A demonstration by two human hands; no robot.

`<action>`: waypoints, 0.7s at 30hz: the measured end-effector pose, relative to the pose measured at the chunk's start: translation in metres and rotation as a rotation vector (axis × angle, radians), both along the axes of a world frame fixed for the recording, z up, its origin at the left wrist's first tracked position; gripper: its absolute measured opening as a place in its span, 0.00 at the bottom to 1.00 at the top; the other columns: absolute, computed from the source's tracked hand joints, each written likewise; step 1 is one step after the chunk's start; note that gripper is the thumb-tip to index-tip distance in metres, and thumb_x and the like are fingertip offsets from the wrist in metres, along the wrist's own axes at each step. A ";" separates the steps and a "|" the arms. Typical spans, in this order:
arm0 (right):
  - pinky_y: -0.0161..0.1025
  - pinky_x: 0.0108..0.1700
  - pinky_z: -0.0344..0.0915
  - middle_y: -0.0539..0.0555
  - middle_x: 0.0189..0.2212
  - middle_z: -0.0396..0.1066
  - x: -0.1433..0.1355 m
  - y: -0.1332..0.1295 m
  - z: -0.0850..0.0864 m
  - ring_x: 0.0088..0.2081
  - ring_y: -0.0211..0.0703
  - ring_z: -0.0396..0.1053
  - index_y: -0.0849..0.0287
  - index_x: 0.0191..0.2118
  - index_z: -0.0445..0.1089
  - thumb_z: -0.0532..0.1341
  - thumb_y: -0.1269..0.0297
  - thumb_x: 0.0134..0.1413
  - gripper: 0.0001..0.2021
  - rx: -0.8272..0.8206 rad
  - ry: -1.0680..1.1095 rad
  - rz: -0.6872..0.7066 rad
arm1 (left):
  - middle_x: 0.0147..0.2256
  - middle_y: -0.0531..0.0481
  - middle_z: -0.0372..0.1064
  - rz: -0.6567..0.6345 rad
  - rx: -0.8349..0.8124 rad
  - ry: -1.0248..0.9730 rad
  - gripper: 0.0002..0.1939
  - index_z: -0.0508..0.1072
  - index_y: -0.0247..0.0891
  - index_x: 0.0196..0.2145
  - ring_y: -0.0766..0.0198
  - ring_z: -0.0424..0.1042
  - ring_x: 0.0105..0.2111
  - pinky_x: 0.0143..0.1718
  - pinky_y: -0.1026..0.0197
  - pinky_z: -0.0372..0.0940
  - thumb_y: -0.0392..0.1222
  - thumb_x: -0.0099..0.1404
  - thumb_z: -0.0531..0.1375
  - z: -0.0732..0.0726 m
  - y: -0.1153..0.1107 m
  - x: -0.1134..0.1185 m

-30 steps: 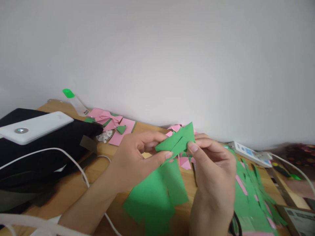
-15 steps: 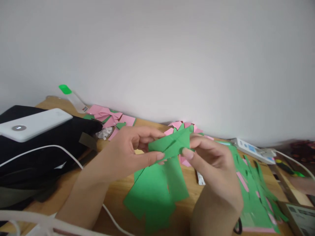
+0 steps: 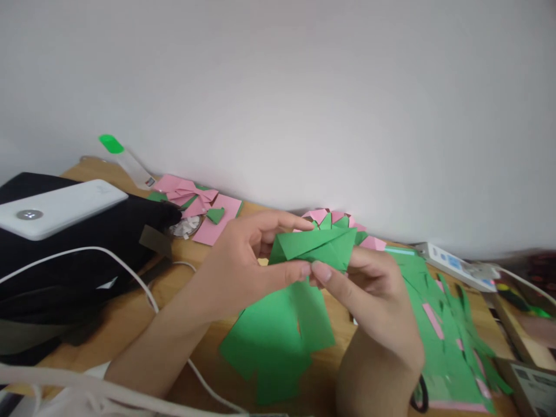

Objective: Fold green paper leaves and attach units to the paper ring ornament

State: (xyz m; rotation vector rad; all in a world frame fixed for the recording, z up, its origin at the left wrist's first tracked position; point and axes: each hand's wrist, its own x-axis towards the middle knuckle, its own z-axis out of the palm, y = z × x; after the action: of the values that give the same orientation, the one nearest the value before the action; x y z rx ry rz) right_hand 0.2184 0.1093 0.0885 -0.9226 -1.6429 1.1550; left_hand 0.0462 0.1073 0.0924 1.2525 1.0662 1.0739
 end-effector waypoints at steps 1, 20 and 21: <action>0.34 0.24 0.62 0.47 0.18 0.70 -0.001 0.000 -0.001 0.22 0.35 0.64 0.55 0.25 0.76 0.64 0.68 0.54 0.09 0.025 0.008 -0.012 | 0.34 0.53 0.79 -0.008 -0.016 -0.022 0.16 0.77 0.41 0.40 0.63 0.78 0.31 0.25 0.71 0.68 0.34 0.52 0.70 0.000 0.000 0.001; 0.39 0.27 0.63 0.47 0.21 0.73 0.012 -0.010 -0.011 0.23 0.39 0.67 0.51 0.26 0.77 0.65 0.68 0.55 0.08 0.099 0.040 -0.283 | 0.23 0.58 0.78 -0.002 -0.062 -0.190 0.12 0.77 0.42 0.36 0.63 0.79 0.24 0.26 0.68 0.71 0.34 0.53 0.70 -0.001 -0.001 -0.003; 0.39 0.27 0.62 0.47 0.21 0.72 0.012 -0.010 -0.011 0.22 0.39 0.67 0.51 0.25 0.77 0.65 0.67 0.55 0.09 0.077 0.032 -0.281 | 0.23 0.58 0.78 -0.012 -0.058 -0.193 0.11 0.78 0.42 0.36 0.64 0.79 0.24 0.26 0.69 0.71 0.34 0.54 0.70 -0.001 -0.002 -0.004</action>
State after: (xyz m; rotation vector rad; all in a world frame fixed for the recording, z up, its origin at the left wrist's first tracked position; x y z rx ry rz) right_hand 0.2304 0.0995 0.0779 -1.0415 -1.4666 0.9038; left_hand 0.0424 0.1056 0.0912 1.0847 0.9352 1.1225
